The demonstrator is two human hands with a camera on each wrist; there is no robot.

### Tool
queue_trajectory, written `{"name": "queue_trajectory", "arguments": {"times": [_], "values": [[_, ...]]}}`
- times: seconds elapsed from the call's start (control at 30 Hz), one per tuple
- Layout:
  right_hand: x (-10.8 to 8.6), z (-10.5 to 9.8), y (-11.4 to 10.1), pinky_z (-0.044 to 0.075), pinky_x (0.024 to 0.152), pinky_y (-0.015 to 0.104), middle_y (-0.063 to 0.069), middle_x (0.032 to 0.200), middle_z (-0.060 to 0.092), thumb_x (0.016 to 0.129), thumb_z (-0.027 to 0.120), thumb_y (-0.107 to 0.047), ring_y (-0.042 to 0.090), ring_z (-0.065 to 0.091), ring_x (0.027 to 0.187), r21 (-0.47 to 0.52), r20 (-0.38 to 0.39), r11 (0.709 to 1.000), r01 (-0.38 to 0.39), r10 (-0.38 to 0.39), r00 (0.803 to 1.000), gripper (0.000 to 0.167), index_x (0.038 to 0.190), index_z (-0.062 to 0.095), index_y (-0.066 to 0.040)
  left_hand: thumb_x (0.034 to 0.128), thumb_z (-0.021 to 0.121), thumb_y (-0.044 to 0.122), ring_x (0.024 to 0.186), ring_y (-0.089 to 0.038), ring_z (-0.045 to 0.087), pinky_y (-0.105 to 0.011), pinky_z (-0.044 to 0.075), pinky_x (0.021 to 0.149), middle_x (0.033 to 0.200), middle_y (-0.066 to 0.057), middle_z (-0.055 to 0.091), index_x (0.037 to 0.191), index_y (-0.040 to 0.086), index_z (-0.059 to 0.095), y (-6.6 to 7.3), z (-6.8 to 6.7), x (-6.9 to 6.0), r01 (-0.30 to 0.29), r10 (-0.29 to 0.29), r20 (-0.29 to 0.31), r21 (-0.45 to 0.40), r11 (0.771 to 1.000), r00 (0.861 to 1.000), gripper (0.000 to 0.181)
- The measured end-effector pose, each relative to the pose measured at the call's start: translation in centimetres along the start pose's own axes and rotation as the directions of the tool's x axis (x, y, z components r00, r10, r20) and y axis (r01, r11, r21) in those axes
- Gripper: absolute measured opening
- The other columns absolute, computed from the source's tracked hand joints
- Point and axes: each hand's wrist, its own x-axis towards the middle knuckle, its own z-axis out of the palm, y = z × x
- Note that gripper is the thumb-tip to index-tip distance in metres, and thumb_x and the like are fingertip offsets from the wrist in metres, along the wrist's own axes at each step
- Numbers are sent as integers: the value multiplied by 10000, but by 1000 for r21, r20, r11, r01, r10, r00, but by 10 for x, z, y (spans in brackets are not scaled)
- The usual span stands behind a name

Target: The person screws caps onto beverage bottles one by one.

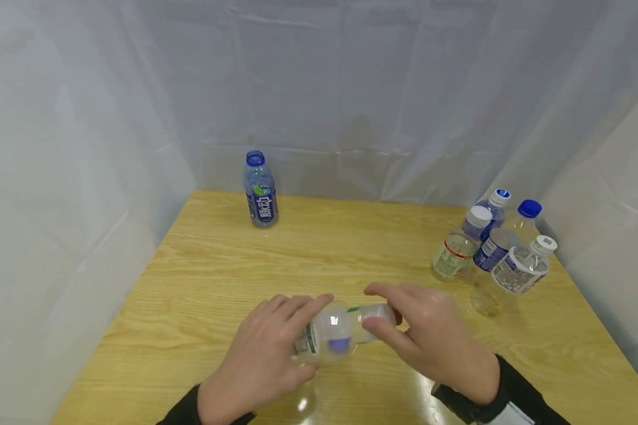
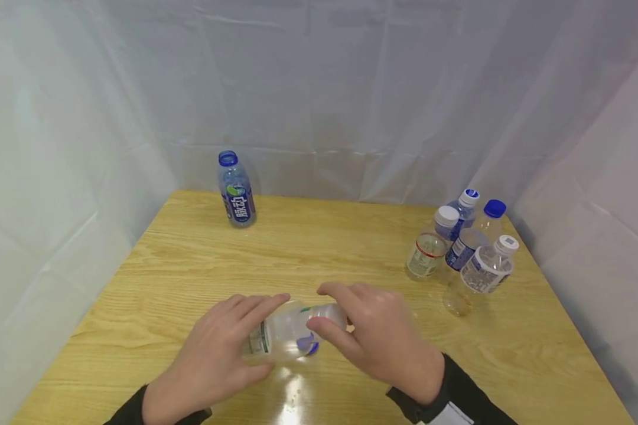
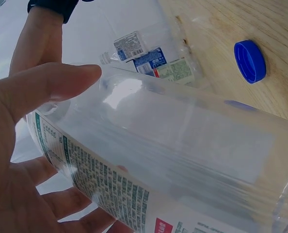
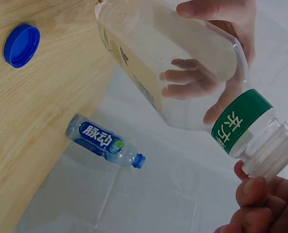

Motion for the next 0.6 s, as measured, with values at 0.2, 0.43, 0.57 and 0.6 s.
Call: {"name": "queue_trajectory", "arguments": {"times": [0.2,0.43,0.57,0.6], "values": [[-6,-17,6,562,819,327,-55,1224,655,946,619,-541,102,640,1047,-10,108,991,135,-133,985,566,1404,571,-211,604,927,368,1094,-91,585,-342,536,905,1274,99,635,1517,359,415,-4,0,-1,1,0,18,-29,1000,1000,1047],[-10,-19,5,513,815,231,-76,1162,630,965,633,-461,69,597,987,7,129,985,171,-170,977,469,1345,609,-186,611,919,367,1107,-78,571,-337,521,929,1291,122,622,1513,376,419,-2,0,0,-4,4,14,-34,999,1000,1032],[-10,-17,4,520,734,219,-51,1072,639,973,577,-508,73,588,890,-7,93,988,157,-156,983,493,1263,644,-114,593,920,379,1100,-99,582,-357,529,923,1275,101,634,1503,356,444,0,1,1,-21,20,-26,-21,1000,999,1027],[-10,-17,4,524,724,220,-43,1061,641,978,559,-518,75,589,879,-14,82,987,158,-157,984,503,1248,648,-103,587,921,380,1094,-102,586,-358,533,914,1269,96,638,1499,351,451,1,1,1,-26,25,-38,-18,1000,999,1026]]}}
